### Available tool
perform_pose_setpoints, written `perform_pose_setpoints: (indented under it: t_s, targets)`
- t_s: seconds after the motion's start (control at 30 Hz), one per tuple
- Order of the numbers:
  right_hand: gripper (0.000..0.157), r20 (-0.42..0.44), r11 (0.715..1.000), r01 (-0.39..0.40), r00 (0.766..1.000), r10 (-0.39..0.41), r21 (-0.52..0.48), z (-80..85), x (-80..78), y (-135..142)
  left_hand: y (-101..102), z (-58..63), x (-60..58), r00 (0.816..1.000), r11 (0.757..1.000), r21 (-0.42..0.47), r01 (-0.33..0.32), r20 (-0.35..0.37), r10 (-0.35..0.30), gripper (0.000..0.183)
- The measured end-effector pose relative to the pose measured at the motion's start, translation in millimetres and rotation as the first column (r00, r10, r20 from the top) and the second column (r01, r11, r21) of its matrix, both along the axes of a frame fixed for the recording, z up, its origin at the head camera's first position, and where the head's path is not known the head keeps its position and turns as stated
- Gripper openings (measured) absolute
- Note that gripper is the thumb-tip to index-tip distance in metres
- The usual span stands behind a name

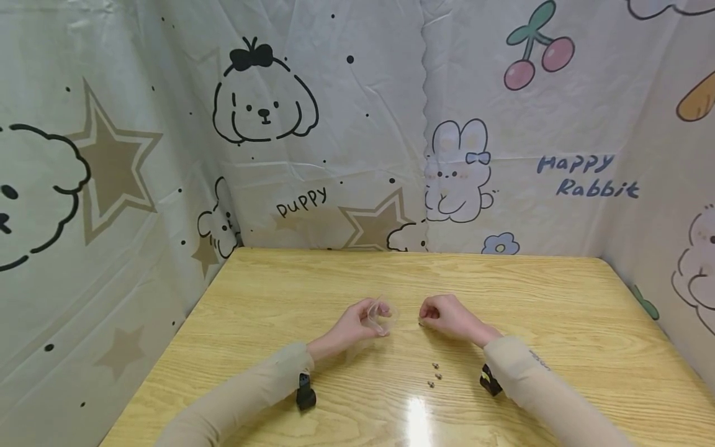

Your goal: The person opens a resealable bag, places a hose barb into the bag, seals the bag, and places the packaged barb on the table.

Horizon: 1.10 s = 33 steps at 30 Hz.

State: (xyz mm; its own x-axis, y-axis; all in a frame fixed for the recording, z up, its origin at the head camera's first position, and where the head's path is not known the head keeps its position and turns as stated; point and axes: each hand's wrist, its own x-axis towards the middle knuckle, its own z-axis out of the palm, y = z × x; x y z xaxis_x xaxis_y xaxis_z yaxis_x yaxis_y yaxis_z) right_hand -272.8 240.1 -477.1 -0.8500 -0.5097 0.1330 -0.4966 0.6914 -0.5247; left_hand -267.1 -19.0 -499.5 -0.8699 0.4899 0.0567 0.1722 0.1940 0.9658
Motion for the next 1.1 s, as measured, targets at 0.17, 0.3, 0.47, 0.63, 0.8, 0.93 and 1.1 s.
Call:
perform_pose_setpoints:
  t_s: [0.17, 0.3, 0.47, 0.63, 0.8, 0.93, 1.1]
  targets:
    - [0.004, 0.010, 1.000, -0.011, 1.000, 0.011, -0.007, -3.6, -2.1, 0, 1, -0.3, -0.8, 1.000, 1.000, 0.001, 0.000, -0.001, 0.000, 0.038]
    - [0.004, 0.020, 1.000, -0.020, 1.000, 0.019, 0.002, -6.6, -4.0, 1, 1, 0.1, -1.2, 1.000, 1.000, 0.000, 0.002, -0.006, -0.002, 0.037]
    - [0.005, 0.017, 1.000, -0.022, 1.000, 0.022, 0.008, -8.8, -6.1, 1, 1, 1.0, -0.7, 1.000, 1.000, 0.007, 0.007, -0.007, -0.007, 0.037]
    - [0.006, -0.003, 0.999, -0.028, 1.000, 0.029, 0.029, -9.1, -6.1, 0, 1, 0.7, -0.1, 1.000, 1.000, 0.011, 0.004, -0.012, -0.004, 0.037]
    - [0.006, 0.003, 0.999, -0.030, 1.000, 0.030, 0.029, -6.7, -4.7, -1, 0, 0.7, 0.4, 1.000, 1.000, 0.008, 0.008, -0.014, -0.008, 0.037]
    - [0.002, 0.008, 1.000, -0.025, 1.000, 0.025, 0.019, -1.1, -3.4, -1, 0, 1.1, 1.0, 1.000, 1.000, 0.004, 0.007, -0.015, -0.007, 0.037]
    - [0.004, -0.004, 0.999, -0.023, 1.000, 0.022, -0.026, 8.2, -4.8, -1, 0, 0.6, 1.3, 1.000, 1.000, 0.005, 0.004, -0.016, -0.004, 0.037]
